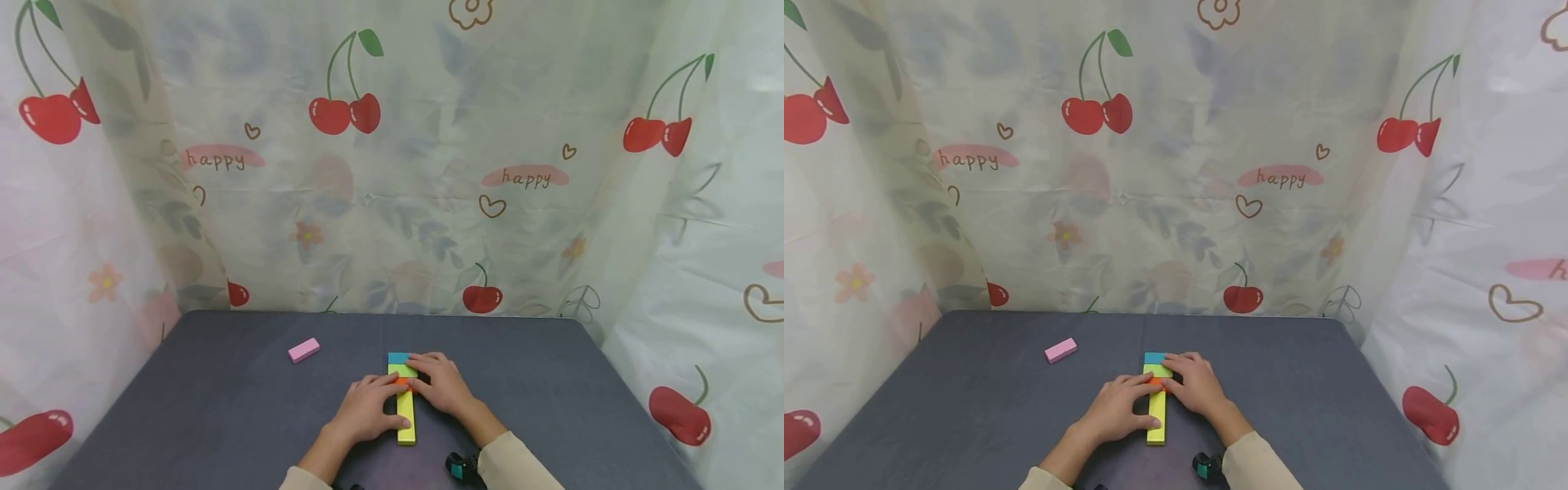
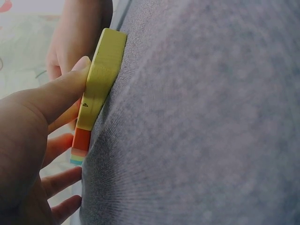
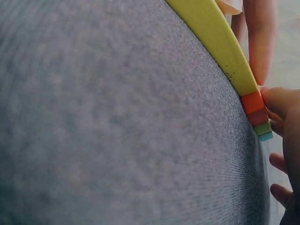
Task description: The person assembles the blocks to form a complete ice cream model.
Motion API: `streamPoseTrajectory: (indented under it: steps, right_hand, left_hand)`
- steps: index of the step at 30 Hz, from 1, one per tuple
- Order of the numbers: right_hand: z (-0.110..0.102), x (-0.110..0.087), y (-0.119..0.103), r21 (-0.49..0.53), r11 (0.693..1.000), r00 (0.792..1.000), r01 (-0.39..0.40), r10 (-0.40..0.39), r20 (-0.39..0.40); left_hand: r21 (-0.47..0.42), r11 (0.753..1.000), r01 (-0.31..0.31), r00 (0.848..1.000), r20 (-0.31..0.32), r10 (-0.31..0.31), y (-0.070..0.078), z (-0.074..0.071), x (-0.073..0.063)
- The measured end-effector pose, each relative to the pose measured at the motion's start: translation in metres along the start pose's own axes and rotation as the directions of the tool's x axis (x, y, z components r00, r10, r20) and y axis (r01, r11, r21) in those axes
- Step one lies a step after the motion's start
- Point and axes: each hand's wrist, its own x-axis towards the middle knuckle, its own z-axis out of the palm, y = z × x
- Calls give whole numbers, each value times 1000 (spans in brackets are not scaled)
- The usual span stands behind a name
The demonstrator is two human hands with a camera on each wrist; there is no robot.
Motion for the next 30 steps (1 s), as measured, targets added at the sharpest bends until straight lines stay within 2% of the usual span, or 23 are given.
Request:
streamPoseTrajectory:
  steps: [4,8,13,17,24,30]
  right_hand:
    - [-2,0,0,10,1000,1000,4,-4,19]
    - [-7,0,-1,44,999,996,-5,1,91]
    - [-14,3,-1,76,996,975,-47,29,219]
    - [-14,2,-2,36,998,959,-58,46,279]
    - [-12,-1,-7,3,997,958,-74,70,279]
    - [-13,-2,-8,7,998,961,-68,64,269]
  left_hand:
    - [2,1000,-5,1000,-10,5,1,0,0]
    - [-5,1000,-9,1000,-18,9,1,0,0]
    - [-11,1000,-2,1000,-24,1,0,1,1]
    - [-12,1000,-1,999,-32,0,-1,2,1]
    - [-23,1000,-10,999,-42,9,-1,3,0]
    - [-37,999,-24,999,-25,23,-3,0,1]
